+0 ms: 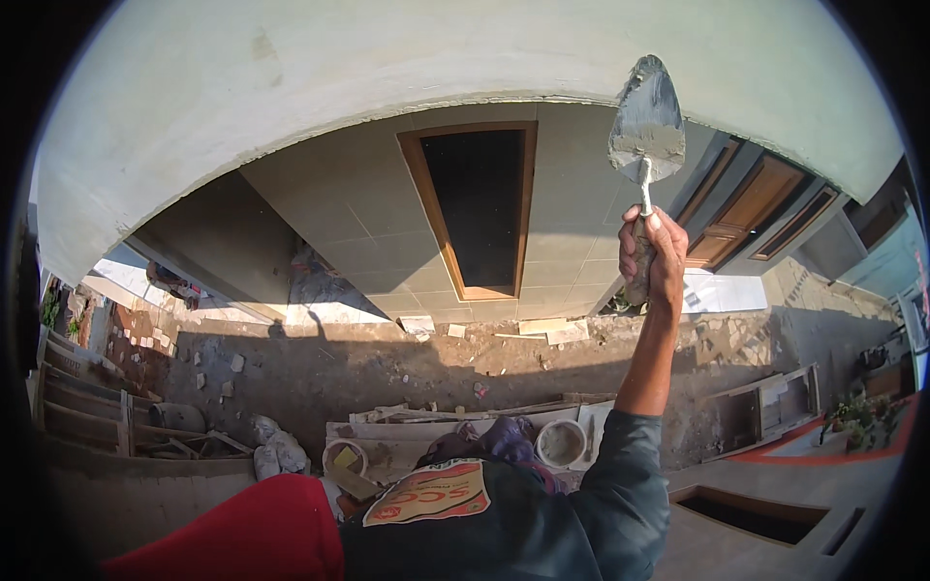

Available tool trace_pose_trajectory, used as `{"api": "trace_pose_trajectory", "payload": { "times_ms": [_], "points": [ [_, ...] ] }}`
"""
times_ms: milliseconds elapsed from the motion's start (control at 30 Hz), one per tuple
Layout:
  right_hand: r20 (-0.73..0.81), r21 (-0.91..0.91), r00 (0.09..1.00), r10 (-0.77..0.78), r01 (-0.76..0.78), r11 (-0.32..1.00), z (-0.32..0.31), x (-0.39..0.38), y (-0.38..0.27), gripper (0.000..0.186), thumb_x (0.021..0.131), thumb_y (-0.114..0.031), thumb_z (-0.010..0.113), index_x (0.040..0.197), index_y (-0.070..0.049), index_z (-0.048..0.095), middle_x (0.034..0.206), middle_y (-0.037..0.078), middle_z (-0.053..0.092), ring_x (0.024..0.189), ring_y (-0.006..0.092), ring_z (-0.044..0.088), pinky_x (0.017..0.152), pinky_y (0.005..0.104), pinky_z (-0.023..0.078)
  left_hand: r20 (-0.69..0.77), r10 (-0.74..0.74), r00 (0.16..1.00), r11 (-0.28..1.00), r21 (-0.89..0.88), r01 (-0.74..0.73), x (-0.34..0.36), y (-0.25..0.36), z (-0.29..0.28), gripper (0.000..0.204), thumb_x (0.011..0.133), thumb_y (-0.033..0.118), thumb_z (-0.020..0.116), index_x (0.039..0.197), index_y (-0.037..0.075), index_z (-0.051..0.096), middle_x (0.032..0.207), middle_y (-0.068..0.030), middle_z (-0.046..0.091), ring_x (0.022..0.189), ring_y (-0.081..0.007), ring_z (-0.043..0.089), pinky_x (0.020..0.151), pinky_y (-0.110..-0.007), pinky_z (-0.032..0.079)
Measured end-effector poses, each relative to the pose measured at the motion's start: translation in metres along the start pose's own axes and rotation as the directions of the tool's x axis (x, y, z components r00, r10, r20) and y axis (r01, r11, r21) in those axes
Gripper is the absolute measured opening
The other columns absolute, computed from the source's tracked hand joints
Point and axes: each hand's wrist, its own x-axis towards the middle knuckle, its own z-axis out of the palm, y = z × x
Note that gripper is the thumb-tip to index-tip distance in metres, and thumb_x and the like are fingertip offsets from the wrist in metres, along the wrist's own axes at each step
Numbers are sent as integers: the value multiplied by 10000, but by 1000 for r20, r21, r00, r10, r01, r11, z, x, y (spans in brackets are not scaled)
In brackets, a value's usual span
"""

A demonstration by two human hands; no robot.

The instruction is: The person scoops mortar onto a hand board and trowel, then applies and smooths the mortar along the exterior upper wall edge using the trowel while holding the board underneath.

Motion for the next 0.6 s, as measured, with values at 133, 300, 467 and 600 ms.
{"api": "trace_pose_trajectory", "payload": {
  "times_ms": [133,300,467,600],
  "points": [
    [187,-171,979,79,-46,984,68,19,24,321,1006,-282,493,1044,16,604,660,48,540,431,85,478,370,215,373,24,50,998,998,37,-51,1,1,-9,497,889,445,493,1231,100,596,1185,-62,653,1073,-298,626,879,-507,504],
    [384,-233,923,40,55,971,194,57,-2,379,996,-345,515,850,4,538,667,42,539,494,108,517,458,285,438,102,110,989,987,106,-121,14,-9,-12,509,890,442,496,1239,85,591,1193,-67,652,1081,-299,625,894,-504,507],
    [170,-24,984,-48,53,998,114,25,-40,323,1004,-294,518,1067,2,632,661,22,541,485,67,495,410,213,358,269,320,908,781,468,-414,7,-24,4,513,902,408,477,1257,51,578,1221,-92,640,1103,-311,620,932,-495,505],
    [89,-131,994,71,-59,990,14,-10,-22,304,1006,-254,506,1079,20,616,660,39,549,460,82,497,407,207,362,235,281,931,855,378,-354,-42,-30,60,477,932,331,405,1259,27,573,1253,-134,623,1116,-301,623,969,-485,503]
  ]
}}
